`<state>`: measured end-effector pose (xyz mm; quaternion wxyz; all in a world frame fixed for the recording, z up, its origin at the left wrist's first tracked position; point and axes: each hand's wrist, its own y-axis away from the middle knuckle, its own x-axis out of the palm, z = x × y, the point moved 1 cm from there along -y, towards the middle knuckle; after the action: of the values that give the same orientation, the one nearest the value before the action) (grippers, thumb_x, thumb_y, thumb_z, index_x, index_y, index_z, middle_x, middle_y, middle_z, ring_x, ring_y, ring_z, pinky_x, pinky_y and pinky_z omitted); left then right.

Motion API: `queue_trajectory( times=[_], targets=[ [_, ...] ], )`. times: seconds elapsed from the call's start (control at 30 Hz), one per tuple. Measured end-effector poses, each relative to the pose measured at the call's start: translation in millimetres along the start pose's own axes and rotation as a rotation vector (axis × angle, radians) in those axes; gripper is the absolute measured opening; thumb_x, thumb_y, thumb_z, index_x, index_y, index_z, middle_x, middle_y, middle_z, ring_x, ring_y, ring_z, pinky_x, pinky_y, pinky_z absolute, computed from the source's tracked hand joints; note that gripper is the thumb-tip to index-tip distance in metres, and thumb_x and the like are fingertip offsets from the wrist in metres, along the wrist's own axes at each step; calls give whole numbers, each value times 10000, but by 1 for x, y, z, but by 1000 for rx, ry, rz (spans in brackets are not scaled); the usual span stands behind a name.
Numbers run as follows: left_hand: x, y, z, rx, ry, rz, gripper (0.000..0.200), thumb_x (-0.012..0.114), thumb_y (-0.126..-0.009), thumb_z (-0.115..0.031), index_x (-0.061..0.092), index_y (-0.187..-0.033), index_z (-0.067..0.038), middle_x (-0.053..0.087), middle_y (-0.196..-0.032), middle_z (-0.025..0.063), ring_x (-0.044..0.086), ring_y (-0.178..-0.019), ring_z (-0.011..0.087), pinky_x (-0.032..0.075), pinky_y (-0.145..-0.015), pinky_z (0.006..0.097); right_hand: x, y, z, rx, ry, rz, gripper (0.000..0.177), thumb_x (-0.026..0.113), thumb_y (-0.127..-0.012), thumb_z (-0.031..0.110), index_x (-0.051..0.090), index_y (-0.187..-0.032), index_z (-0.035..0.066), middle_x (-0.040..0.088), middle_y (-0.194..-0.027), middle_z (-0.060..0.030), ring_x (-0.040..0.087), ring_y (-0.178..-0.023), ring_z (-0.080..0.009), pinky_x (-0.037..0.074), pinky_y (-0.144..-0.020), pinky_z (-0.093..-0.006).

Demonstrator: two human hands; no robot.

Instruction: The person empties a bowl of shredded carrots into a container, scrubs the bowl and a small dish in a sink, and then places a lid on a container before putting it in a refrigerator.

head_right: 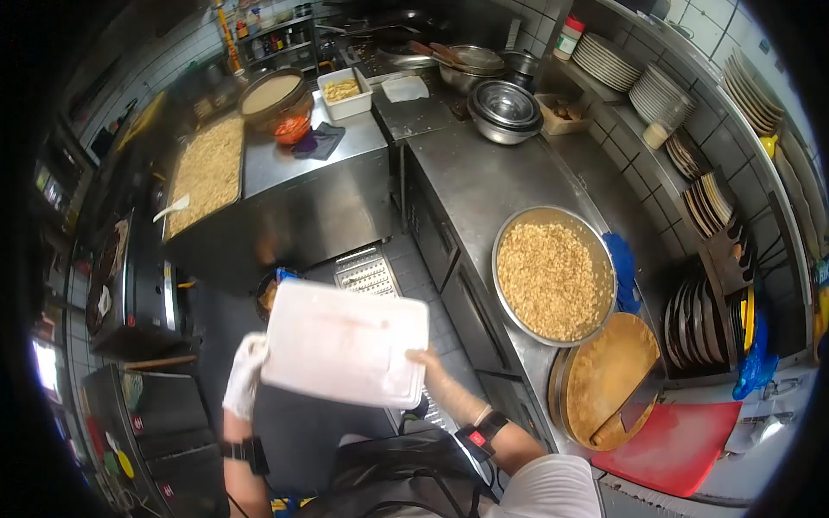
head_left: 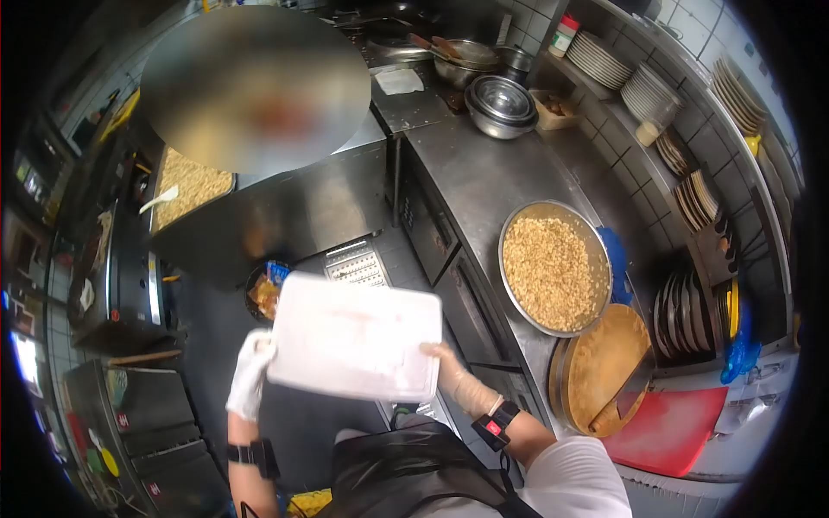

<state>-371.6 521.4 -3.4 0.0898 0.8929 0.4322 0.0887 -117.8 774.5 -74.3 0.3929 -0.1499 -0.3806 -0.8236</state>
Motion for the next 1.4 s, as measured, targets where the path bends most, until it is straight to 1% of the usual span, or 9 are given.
queue_trajectory(
  times=[0.23,0.53,0.7,0.8,0.97,1.17,1.23,1.33,1.4],
  targets=[
    [98,-199,-52,-20,43,260,190,575,-918,-146,573,-1101,-91,568,-809,-15,510,-647,38,422,-581,176,-8,-103,111,-335,-318,-330,738,605,-741,395,410,-1343,15,506,-1294,-164,477,-1198,-320,365,-1022,-427],
    [178,-388,88,-349,-139,791,134,569,-894,-231,581,-958,-114,549,-851,-41,516,-760,48,444,-647,209,-18,-232,188,-741,-383,-778,772,617,-749,381,347,-1385,37,432,-1369,-134,410,-1263,-323,333,-1056,-443],
    [248,-417,141,-477,-108,913,381,583,-909,-367,511,-1177,-106,561,-888,-9,527,-730,89,444,-644,238,-78,-244,209,-698,-291,-862,783,580,-776,440,334,-1392,24,448,-1342,-168,427,-1237,-336,342,-1042,-457],
    [299,-427,157,-581,-57,887,733,479,-917,-551,267,-1434,-77,443,-1348,147,458,-1202,258,402,-968,406,-90,-237,212,-661,-249,-809,762,560,-803,421,310,-1408,31,432,-1357,-178,426,-1254,-317,350,-1050,-423],
    [373,-444,210,-726,380,735,865,351,-908,-651,107,-1485,-54,223,-1508,196,302,-1352,368,293,-1089,433,-81,-242,215,-740,-175,-899,761,563,-809,428,310,-1405,29,451,-1342,-176,470,-1222,-319,419,-1003,-426],
    [348,-411,193,-602,312,647,916,242,-889,-715,82,-1483,-35,178,-1512,231,234,-1384,344,231,-1122,425,-86,-238,212,-727,-114,-869,742,545,-805,442,336,-1384,27,481,-1312,-168,505,-1174,-337,444,-962,-461],
    [309,-413,215,-644,304,634,786,251,-931,-653,270,-1452,-64,321,-1481,77,304,-1353,218,256,-1107,387,-83,-240,214,-741,-104,-857,741,554,-802,429,335,-1384,27,480,-1313,-166,504,-1177,-337,443,-965,-460],
    [218,-414,198,-661,287,383,491,410,-966,-516,565,-1204,-115,629,-994,-2,588,-877,94,477,-793,243,-83,-239,209,-796,-136,-831,743,567,-795,414,334,-1384,25,484,-1309,-169,507,-1174,-335,439,-972,-461],
    [168,-432,178,-478,298,334,455,435,-981,-439,577,-1192,-61,629,-1044,35,597,-865,109,480,-795,252,-84,-236,202,-770,-144,-834,766,587,-779,404,329,-1380,6,489,-1296,-182,517,-1163,-338,443,-974,-444]
  ],
)
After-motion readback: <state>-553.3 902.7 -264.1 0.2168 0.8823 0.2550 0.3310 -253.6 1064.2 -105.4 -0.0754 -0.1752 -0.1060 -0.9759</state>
